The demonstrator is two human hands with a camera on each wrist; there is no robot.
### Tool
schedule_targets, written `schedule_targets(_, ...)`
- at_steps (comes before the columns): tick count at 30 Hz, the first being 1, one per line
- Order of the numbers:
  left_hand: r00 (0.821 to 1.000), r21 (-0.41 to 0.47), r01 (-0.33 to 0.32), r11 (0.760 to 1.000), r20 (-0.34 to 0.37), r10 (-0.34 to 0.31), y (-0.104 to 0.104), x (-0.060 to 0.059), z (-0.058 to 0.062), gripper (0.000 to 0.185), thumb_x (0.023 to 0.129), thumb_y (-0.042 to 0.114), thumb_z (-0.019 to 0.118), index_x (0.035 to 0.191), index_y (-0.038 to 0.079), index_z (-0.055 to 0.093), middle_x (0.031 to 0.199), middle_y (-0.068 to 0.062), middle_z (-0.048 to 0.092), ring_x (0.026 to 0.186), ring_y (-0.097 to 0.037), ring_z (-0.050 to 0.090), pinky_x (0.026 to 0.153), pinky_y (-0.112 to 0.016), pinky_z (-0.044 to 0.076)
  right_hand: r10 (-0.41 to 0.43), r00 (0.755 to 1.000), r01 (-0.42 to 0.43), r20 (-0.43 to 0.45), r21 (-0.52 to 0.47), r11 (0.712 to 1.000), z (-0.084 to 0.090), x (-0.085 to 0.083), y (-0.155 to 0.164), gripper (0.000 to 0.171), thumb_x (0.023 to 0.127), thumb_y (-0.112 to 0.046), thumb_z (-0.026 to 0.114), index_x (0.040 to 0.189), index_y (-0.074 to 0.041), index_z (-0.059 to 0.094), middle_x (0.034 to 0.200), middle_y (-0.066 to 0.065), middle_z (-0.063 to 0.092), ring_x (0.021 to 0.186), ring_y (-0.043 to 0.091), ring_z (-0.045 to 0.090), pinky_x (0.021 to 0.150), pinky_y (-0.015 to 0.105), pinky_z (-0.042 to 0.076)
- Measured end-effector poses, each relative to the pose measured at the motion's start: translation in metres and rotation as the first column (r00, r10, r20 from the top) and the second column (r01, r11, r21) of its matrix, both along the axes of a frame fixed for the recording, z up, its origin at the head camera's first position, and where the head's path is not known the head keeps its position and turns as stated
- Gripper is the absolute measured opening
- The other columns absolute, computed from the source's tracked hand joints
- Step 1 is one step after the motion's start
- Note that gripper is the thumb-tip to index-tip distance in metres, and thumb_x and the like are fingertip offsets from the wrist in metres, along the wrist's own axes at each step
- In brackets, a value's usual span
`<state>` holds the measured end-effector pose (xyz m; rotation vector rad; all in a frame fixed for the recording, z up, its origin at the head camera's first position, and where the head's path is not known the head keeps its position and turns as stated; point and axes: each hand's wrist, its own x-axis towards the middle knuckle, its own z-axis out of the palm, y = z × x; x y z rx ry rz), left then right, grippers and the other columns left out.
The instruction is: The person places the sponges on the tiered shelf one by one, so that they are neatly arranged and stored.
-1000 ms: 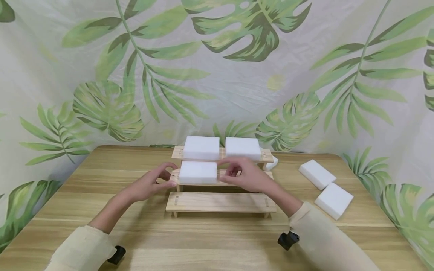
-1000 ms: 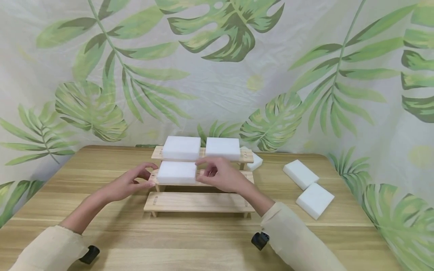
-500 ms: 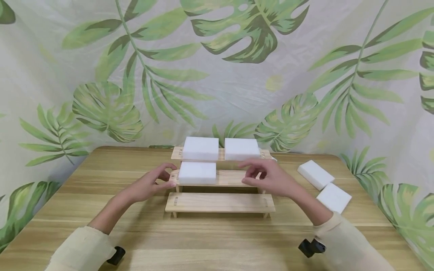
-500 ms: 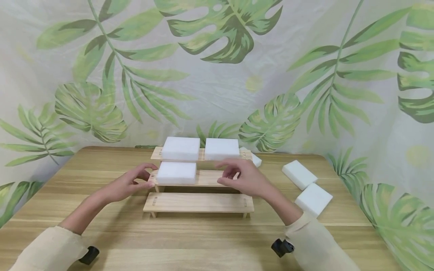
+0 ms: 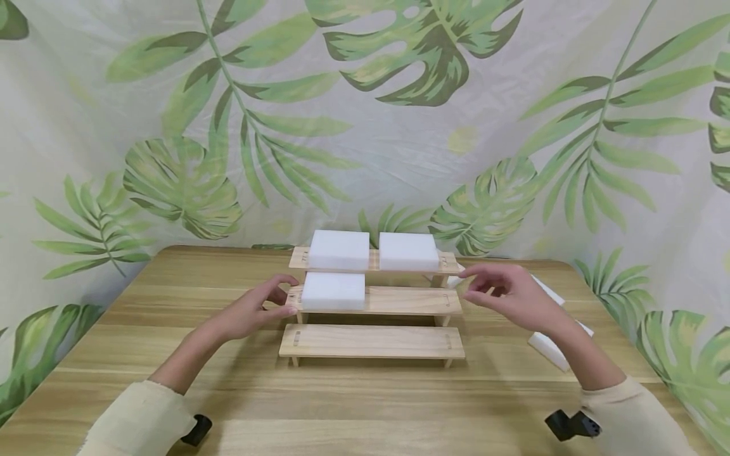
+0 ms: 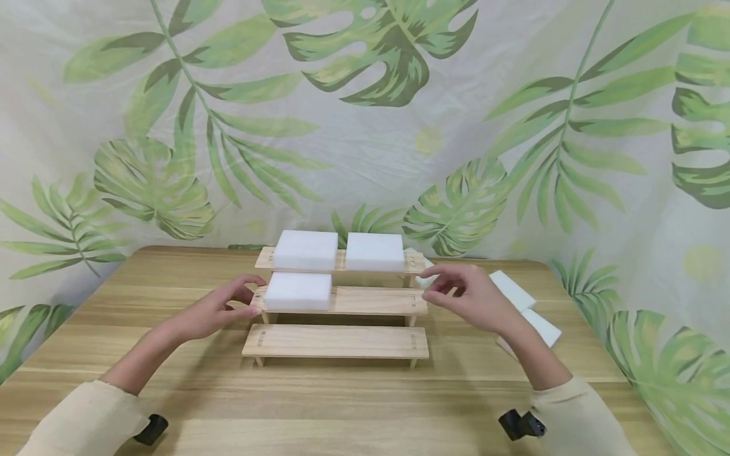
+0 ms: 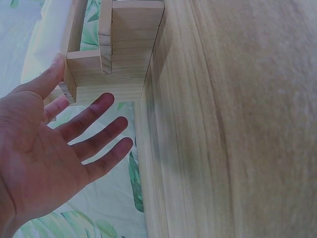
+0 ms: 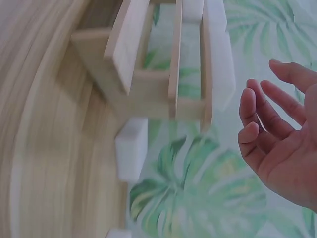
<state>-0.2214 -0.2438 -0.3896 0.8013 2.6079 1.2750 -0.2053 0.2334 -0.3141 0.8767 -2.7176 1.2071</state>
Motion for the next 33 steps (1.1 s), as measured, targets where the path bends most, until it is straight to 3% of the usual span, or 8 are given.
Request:
schedule_targets(11, 1.0, 0.007, 0.002, 1.0, 0.009, -0.002, 0.0, 0.0, -0.001, 0.05, 0.104, 0.019, 0.065, 0.144, 0.001, 0.042, 0.111, -0.012, 0.066, 0.109, -0.028, 0.062, 0.084, -0.043, 0.053, -0.116, 0.992, 0.117, -0.039, 0.0, 0.993, -0.028, -0.011, 0.066, 0.026, 0.095, -0.001, 0.072, 0.121, 0.004, 0.069, 0.087, -0.003, 0.073, 0.074, 0.007, 0.067, 0.062, 0.026, 0.05)
schedule_targets(15, 1.0, 0.009, 0.002, 1.0, 0.007, -0.002, 0.0, 0.0, -0.002, 0.05, 0.104, 0.018, 0.066, 0.144, 0.0, 0.042, 0.11, -0.012, 0.067, 0.108, -0.028, 0.062, 0.083, -0.042, 0.053, -0.172, 0.985, 0.173, -0.021, 0.022, 0.985, -0.039, -0.015, 0.086, 0.027, 0.094, -0.002, 0.073, 0.12, 0.006, 0.068, 0.087, 0.002, 0.074, 0.075, 0.006, 0.066, 0.06, 0.026, 0.049)
schedule_targets(19, 1.0, 0.004, 0.0, 1.0, 0.003, 0.0, 0.0, -0.001, -0.002, 0.049, 0.104, 0.019, 0.066, 0.143, 0.0, 0.042, 0.109, -0.012, 0.067, 0.107, -0.027, 0.062, 0.083, -0.042, 0.053, -0.245, 0.969, 0.245, -0.006, 0.079, 0.966, -0.048, -0.015, 0.104, 0.031, 0.095, -0.006, 0.073, 0.122, 0.008, 0.067, 0.091, 0.008, 0.074, 0.078, 0.003, 0.065, 0.065, 0.025, 0.05)
schedule_targets(26, 1.0, -0.007, -0.011, 1.0, 0.003, 0.011, 0.0, -0.002, -0.002, 0.049, 0.104, 0.02, 0.066, 0.143, 0.001, 0.043, 0.111, -0.013, 0.067, 0.108, -0.028, 0.062, 0.084, -0.042, 0.053, -0.364, 0.928, 0.373, -0.082, 0.15, 0.916, -0.059, -0.016, 0.131, 0.03, 0.093, -0.01, 0.077, 0.117, 0.007, 0.07, 0.091, 0.01, 0.075, 0.079, -0.008, 0.061, 0.069, 0.021, 0.05)
schedule_targets(29, 1.0, -0.012, -0.018, 1.0, 0.005, 0.018, 0.0, -0.001, -0.002, 0.049, 0.104, 0.02, 0.066, 0.143, 0.002, 0.043, 0.112, -0.013, 0.066, 0.109, -0.029, 0.062, 0.084, -0.042, 0.053, -0.391, 0.916, 0.401, -0.091, 0.188, 0.896, -0.061, -0.016, 0.141, 0.033, 0.092, -0.012, 0.078, 0.117, 0.008, 0.069, 0.093, 0.013, 0.074, 0.083, 0.002, 0.065, 0.069, 0.02, 0.05)
schedule_targets(33, 1.0, -0.011, -0.016, 1.0, 0.008, 0.016, 0.0, -0.002, -0.002, 0.05, 0.104, 0.02, 0.066, 0.143, 0.001, 0.042, 0.112, -0.014, 0.066, 0.109, -0.03, 0.062, 0.084, -0.043, 0.053, -0.418, 0.906, 0.42, -0.061, 0.241, 0.875, -0.061, -0.014, 0.151, 0.04, 0.093, -0.017, 0.078, 0.121, 0.009, 0.066, 0.105, 0.025, 0.072, 0.097, 0.036, 0.07, 0.075, 0.029, 0.051)
